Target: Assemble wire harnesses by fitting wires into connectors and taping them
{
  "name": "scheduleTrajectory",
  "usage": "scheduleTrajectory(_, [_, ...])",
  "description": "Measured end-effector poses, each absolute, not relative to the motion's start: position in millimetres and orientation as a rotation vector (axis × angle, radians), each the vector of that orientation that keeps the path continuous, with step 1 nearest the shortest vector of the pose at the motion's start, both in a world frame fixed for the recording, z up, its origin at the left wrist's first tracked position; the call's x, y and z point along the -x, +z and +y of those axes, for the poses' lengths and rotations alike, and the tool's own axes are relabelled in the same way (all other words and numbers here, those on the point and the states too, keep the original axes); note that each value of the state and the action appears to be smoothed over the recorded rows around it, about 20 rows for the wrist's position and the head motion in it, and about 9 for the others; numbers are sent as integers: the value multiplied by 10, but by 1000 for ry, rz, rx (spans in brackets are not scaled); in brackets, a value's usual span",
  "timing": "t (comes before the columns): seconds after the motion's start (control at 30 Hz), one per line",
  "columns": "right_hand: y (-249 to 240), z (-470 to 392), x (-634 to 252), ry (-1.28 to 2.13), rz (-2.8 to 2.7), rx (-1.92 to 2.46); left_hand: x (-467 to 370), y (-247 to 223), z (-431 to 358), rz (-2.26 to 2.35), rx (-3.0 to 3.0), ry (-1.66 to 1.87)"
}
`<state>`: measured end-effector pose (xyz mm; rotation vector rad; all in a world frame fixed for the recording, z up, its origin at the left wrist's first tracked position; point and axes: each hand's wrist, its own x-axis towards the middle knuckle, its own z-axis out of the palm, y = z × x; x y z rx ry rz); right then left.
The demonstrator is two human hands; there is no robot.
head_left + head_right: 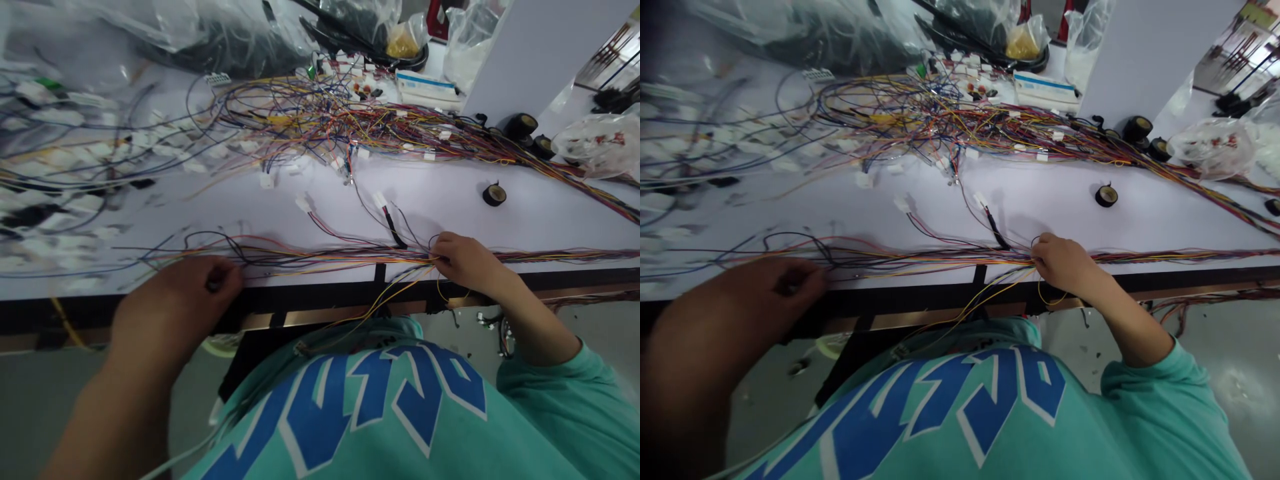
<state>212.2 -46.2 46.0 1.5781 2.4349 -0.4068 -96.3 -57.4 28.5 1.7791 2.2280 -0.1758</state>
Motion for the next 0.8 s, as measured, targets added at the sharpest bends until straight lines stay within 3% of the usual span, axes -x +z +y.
scheduleTrajectory(0.53, [507, -478, -1908, -208, 2242, -1575, 983, 280, -559, 2222, -1743, -141])
scheduleTrajectory(0.8, [542, -489, -1882, -44, 2230, -1368, 1034, 219, -571, 2201, -1789, -57])
